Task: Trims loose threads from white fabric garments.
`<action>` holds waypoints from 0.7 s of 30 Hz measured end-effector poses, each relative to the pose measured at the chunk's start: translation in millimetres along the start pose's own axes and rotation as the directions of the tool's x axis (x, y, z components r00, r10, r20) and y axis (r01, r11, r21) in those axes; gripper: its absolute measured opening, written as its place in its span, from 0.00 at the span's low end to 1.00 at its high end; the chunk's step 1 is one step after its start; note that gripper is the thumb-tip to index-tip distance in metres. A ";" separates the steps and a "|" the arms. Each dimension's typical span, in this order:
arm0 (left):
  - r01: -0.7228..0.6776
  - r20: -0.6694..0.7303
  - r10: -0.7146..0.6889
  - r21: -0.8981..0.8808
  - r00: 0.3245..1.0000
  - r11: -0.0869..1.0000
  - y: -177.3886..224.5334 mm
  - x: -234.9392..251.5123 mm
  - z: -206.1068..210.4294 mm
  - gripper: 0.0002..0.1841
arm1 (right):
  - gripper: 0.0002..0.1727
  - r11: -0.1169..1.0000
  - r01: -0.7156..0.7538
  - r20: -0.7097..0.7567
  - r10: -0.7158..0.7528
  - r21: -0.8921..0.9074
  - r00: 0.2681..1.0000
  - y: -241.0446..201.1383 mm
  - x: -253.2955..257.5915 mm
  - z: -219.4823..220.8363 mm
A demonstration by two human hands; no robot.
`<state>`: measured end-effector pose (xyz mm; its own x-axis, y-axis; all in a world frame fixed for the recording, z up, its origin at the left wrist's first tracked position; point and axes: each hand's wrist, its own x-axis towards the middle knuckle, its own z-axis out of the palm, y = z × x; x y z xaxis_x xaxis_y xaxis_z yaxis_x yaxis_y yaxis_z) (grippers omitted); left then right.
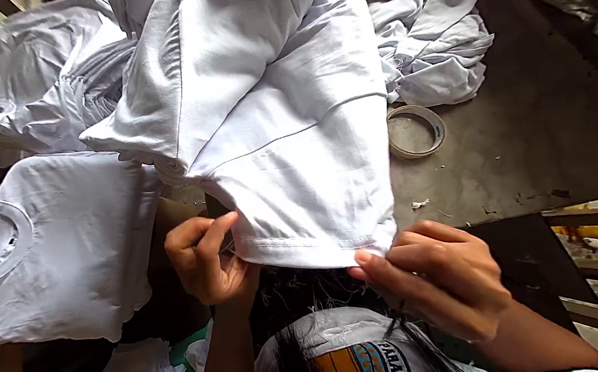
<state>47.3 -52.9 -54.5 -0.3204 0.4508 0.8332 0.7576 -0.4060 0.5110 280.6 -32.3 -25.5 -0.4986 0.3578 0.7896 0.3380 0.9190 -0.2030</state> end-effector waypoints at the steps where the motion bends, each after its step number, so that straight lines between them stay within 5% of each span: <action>1: -0.011 -0.007 0.011 0.002 1.000 1.000 0.5 -4.1 -0.2 0.10 | 0.06 1.000 0.001 -0.001 -0.001 -0.010 1.000 2.9 -4.4 4.3; 9: -0.102 0.013 0.102 0.066 0.995 0.993 -9.8 -25.7 0.8 0.11 | 0.05 0.999 0.025 0.039 -0.024 -0.024 0.999 21.2 -41.4 34.3; 15: -0.091 0.006 0.091 0.063 0.996 0.994 -11.7 -28.7 1.4 0.08 | 0.07 0.973 -0.180 0.016 0.185 -0.147 0.983 29.5 -52.4 39.2; 21: -0.095 0.087 0.086 0.105 0.993 0.990 -14.0 -35.3 2.9 0.11 | 0.06 0.964 -0.247 -0.066 0.241 -0.101 0.968 34.4 -52.9 26.4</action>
<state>49.6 -60.8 -91.6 -0.2036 0.4817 0.8524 0.8403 -0.3609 0.4046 297.5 -15.2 -89.5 -0.3483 0.5568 0.7541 0.5296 0.7806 -0.3319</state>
